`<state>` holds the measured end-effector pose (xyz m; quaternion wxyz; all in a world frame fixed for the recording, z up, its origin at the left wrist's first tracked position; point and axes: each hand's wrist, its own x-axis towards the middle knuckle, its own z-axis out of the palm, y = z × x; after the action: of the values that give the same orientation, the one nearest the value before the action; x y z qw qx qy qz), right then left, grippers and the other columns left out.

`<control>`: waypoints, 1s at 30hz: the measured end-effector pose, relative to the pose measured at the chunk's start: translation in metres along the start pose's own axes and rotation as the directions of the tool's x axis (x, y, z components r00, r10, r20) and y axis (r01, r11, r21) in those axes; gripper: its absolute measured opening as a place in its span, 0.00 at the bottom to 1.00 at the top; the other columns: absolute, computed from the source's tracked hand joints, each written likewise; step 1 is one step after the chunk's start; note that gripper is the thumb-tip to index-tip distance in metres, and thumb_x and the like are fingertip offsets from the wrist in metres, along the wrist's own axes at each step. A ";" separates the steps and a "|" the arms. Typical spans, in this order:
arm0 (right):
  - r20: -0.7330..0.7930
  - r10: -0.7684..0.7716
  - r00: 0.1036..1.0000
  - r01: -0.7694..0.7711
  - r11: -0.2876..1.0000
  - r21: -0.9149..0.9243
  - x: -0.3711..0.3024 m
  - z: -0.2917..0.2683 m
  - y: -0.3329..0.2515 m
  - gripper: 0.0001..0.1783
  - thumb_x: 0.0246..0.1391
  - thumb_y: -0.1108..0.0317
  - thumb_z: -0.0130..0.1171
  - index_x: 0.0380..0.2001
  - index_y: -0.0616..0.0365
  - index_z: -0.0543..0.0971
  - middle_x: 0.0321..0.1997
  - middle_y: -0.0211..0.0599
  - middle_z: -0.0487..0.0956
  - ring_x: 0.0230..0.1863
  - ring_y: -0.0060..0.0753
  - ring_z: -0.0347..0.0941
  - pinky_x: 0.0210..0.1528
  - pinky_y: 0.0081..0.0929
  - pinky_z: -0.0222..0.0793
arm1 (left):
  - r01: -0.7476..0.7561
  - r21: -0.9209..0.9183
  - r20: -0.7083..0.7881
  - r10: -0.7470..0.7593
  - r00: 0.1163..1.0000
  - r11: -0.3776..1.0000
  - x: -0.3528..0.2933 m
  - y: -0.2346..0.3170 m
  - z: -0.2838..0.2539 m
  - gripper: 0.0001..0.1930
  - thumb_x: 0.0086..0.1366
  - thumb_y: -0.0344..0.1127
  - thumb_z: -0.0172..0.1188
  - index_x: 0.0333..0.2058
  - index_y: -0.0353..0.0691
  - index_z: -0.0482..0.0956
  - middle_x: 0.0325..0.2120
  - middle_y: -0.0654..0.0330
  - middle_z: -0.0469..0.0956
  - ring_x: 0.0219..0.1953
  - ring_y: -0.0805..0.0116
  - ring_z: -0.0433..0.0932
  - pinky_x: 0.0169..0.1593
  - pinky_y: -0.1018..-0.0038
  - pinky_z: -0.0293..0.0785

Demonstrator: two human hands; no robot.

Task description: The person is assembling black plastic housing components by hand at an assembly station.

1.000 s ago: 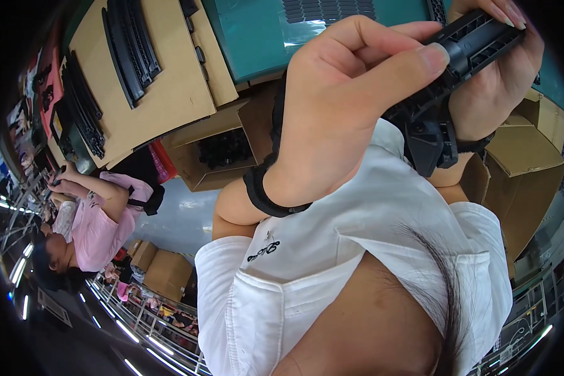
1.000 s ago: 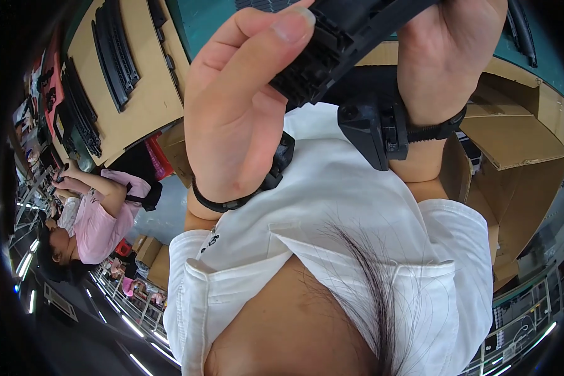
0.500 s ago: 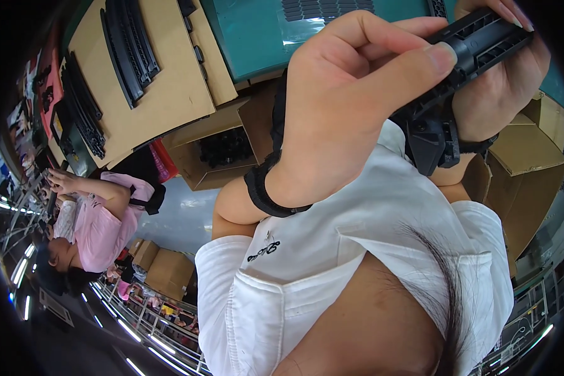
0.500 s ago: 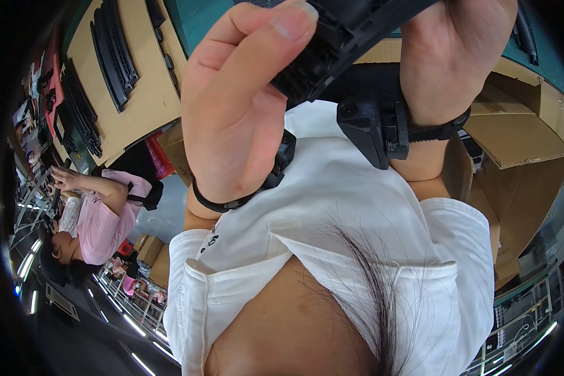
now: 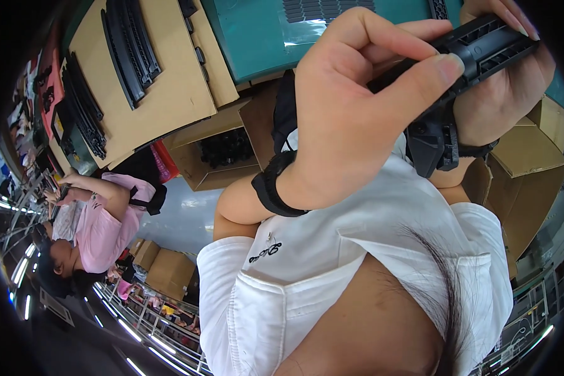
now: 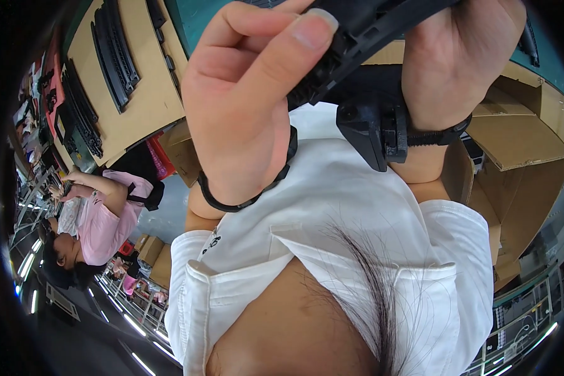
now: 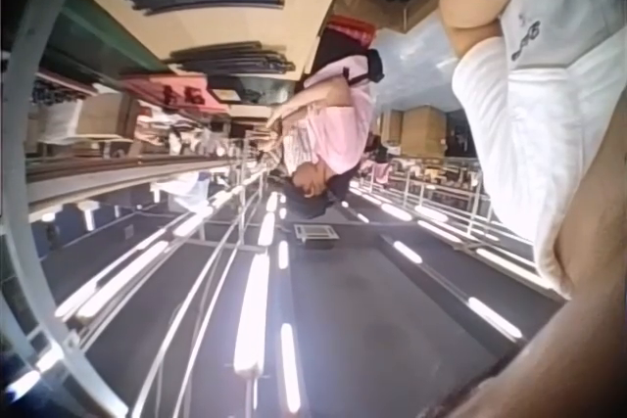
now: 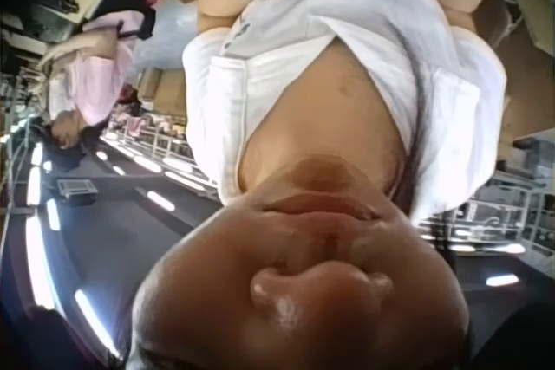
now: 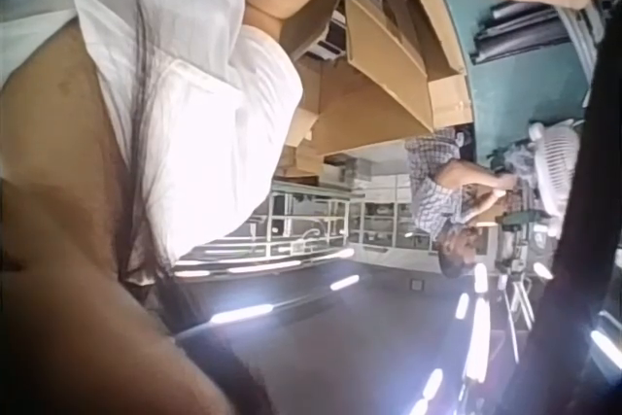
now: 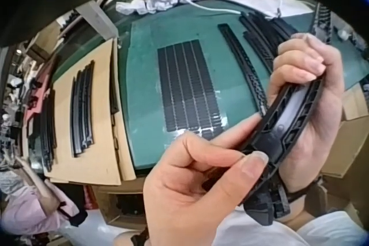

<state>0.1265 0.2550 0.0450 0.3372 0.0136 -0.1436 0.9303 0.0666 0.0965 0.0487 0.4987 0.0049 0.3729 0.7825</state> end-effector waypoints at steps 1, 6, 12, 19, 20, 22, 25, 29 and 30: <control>-0.016 0.006 1.000 -0.005 0.999 0.036 0.000 0.001 0.001 0.08 0.71 0.72 0.50 0.34 0.59 0.68 0.29 0.30 0.70 0.29 0.21 0.70 0.37 0.21 0.75 | 0.005 0.003 0.000 -0.005 1.000 1.000 0.000 -0.002 0.002 0.05 0.66 0.23 0.66 0.38 0.31 0.79 0.42 0.49 0.84 0.43 0.68 0.83 0.51 0.74 0.78; -0.077 0.031 0.997 -0.021 0.990 0.137 -0.002 0.003 0.005 0.08 0.71 0.72 0.50 0.34 0.59 0.68 0.28 0.29 0.70 0.29 0.21 0.70 0.36 0.21 0.75 | 0.029 0.013 0.003 -0.029 1.000 0.999 0.000 -0.002 0.005 0.04 0.66 0.23 0.65 0.38 0.31 0.79 0.42 0.49 0.84 0.43 0.68 0.83 0.50 0.74 0.78; -0.104 0.035 0.994 -0.021 0.991 0.130 -0.002 0.003 0.003 0.07 0.71 0.72 0.50 0.34 0.59 0.68 0.28 0.29 0.70 0.28 0.20 0.69 0.35 0.20 0.74 | 0.052 0.021 0.000 -0.052 0.999 0.998 0.003 -0.002 0.006 0.04 0.66 0.23 0.65 0.38 0.31 0.79 0.41 0.50 0.84 0.42 0.68 0.83 0.49 0.74 0.78; -0.078 0.064 0.995 -0.061 0.997 0.044 -0.003 -0.009 0.001 0.06 0.70 0.73 0.50 0.35 0.60 0.69 0.27 0.27 0.69 0.26 0.18 0.67 0.32 0.17 0.72 | 0.081 0.023 -0.019 -0.081 0.997 0.996 0.002 0.002 0.001 0.04 0.66 0.23 0.65 0.38 0.32 0.80 0.41 0.51 0.84 0.42 0.68 0.83 0.48 0.74 0.79; -0.078 0.067 0.995 -0.064 0.997 0.044 -0.003 -0.008 0.001 0.06 0.70 0.73 0.50 0.35 0.60 0.69 0.27 0.27 0.69 0.26 0.18 0.67 0.32 0.17 0.72 | 0.086 0.023 -0.022 -0.086 0.996 0.996 0.002 0.002 0.001 0.04 0.66 0.23 0.65 0.38 0.32 0.80 0.41 0.51 0.84 0.42 0.68 0.83 0.48 0.74 0.79; -0.095 0.036 0.995 -0.030 0.997 0.071 -0.004 -0.002 0.003 0.07 0.70 0.73 0.50 0.34 0.60 0.69 0.26 0.27 0.68 0.25 0.18 0.67 0.31 0.17 0.71 | 0.096 0.023 -0.029 -0.096 0.995 0.995 0.002 0.003 0.001 0.03 0.66 0.23 0.65 0.38 0.32 0.80 0.41 0.52 0.84 0.42 0.68 0.83 0.47 0.74 0.79; -0.092 0.017 0.996 -0.009 0.996 0.085 -0.003 -0.002 0.003 0.07 0.70 0.73 0.50 0.34 0.60 0.69 0.26 0.27 0.68 0.25 0.18 0.67 0.32 0.17 0.72 | 0.112 0.026 -0.038 -0.111 0.993 0.993 0.002 0.003 0.000 0.03 0.66 0.23 0.65 0.37 0.32 0.80 0.41 0.52 0.84 0.41 0.68 0.83 0.47 0.74 0.79; -0.072 0.010 0.997 -0.003 0.995 0.103 -0.003 -0.001 0.001 0.08 0.70 0.73 0.50 0.33 0.60 0.69 0.25 0.27 0.68 0.25 0.18 0.67 0.32 0.17 0.73 | 0.134 0.032 -0.042 -0.133 0.990 0.990 0.003 0.003 0.001 0.03 0.66 0.22 0.64 0.37 0.32 0.80 0.40 0.53 0.84 0.41 0.68 0.83 0.46 0.74 0.79; -0.078 0.013 0.997 -0.004 0.993 0.121 -0.003 -0.001 0.001 0.08 0.70 0.73 0.50 0.33 0.59 0.69 0.25 0.27 0.68 0.25 0.19 0.67 0.33 0.17 0.73 | 0.141 0.034 -0.042 -0.139 0.989 0.989 0.003 0.003 0.001 0.03 0.66 0.22 0.64 0.37 0.32 0.80 0.40 0.53 0.84 0.41 0.68 0.83 0.46 0.74 0.79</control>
<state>0.1285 0.2527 0.0439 0.3373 -0.0033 -0.0740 0.9385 0.0634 0.0995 0.0501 0.5447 -0.0275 0.3966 0.7384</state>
